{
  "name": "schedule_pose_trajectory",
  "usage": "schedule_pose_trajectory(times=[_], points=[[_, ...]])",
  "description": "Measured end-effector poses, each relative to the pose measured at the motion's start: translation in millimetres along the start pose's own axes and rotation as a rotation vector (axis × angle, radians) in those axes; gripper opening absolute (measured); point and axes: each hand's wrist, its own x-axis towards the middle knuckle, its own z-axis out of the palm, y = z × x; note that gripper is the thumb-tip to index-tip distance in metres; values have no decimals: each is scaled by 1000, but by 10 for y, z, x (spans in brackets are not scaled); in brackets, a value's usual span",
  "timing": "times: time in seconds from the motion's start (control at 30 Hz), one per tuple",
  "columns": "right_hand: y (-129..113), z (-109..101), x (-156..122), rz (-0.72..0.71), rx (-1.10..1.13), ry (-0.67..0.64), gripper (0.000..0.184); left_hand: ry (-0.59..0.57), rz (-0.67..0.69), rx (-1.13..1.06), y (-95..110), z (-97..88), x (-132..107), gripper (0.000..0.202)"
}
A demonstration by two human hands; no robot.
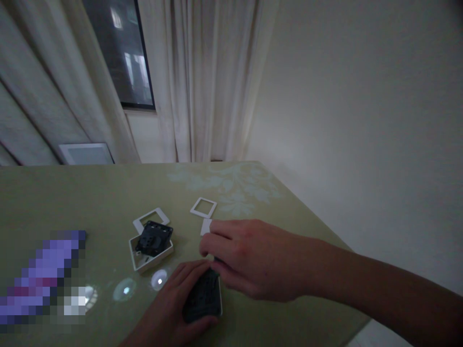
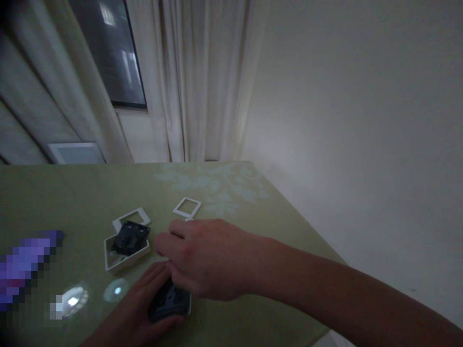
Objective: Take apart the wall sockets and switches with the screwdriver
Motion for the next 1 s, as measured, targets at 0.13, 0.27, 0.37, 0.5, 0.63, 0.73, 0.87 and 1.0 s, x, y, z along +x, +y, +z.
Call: schedule_pose_trajectory(times=[0.13,0.27,0.37,0.5,0.63,0.73,0.87,1.0], points=[[10,11,-7,24,41,18,19,-32,-7,-23,3,1,14,87],[-7,20,-16,135,6,20,21,-27,-22,-26,1,-4,13,84],[-42,33,-21,-11,145,79,40,-30,-3,-43,-23,3,2,83],[-36,94,6,204,-4,116,28,-20,18,-17,-46,11,-2,89],[20,102,11,59,127,128,27,-50,1,16,-27,4,8,89],[35,79,5,49,154,142,31,-61,14,9,-17,5,11,91],[16,64,1,168,-14,85,21,-42,25,25,-37,9,1,93],[-23,52,0,-56,71,99,34,5,90,20,25,-51,17,86]])
